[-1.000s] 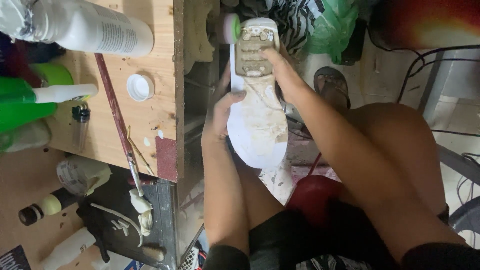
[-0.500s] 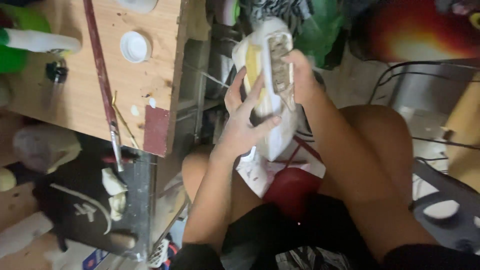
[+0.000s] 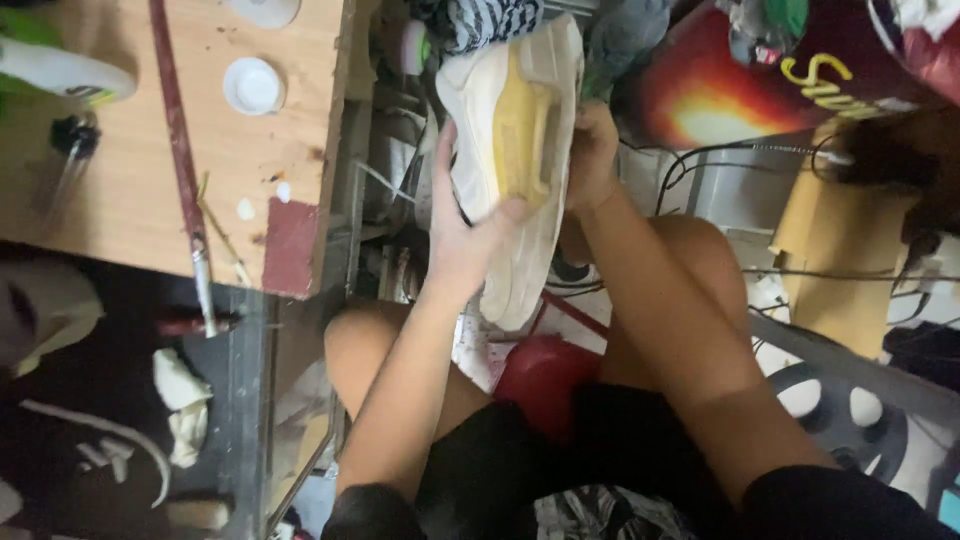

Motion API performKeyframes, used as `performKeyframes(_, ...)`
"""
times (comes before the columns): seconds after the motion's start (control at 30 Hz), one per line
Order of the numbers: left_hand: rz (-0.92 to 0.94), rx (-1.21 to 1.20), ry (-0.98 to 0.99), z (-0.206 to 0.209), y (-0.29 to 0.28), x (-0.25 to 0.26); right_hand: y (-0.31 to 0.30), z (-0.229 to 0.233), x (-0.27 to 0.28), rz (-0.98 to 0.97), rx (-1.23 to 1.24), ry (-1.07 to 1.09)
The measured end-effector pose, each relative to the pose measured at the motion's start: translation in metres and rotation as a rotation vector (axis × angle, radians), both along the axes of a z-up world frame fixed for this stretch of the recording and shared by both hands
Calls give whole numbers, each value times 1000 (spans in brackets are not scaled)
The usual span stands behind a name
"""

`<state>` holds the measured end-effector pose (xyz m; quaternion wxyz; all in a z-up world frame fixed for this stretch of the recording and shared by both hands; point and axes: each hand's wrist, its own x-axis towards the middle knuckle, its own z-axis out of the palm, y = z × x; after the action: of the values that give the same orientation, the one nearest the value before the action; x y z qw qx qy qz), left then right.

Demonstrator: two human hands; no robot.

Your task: The person uses a rotating buffing machine to clean the sole and sides of a white sneaker. They hold the shoe with both hands, rotating it to buff different areas of the sole and upper against the spinning wheel.

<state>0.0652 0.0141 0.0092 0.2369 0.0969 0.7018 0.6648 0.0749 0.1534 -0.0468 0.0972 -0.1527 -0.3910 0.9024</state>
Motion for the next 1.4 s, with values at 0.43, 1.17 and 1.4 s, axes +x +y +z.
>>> performKeyframes(0.43,36,-40,375,67,-14,70,-15,175,129,-221,626,-202)
performKeyframes(1.17,63,-70,529,218,-63,215,-53,286,268,-219,302,-153)
performKeyframes(1.4,46,-122,578,222,-58,221,-51,280,276,-254,331,-89)
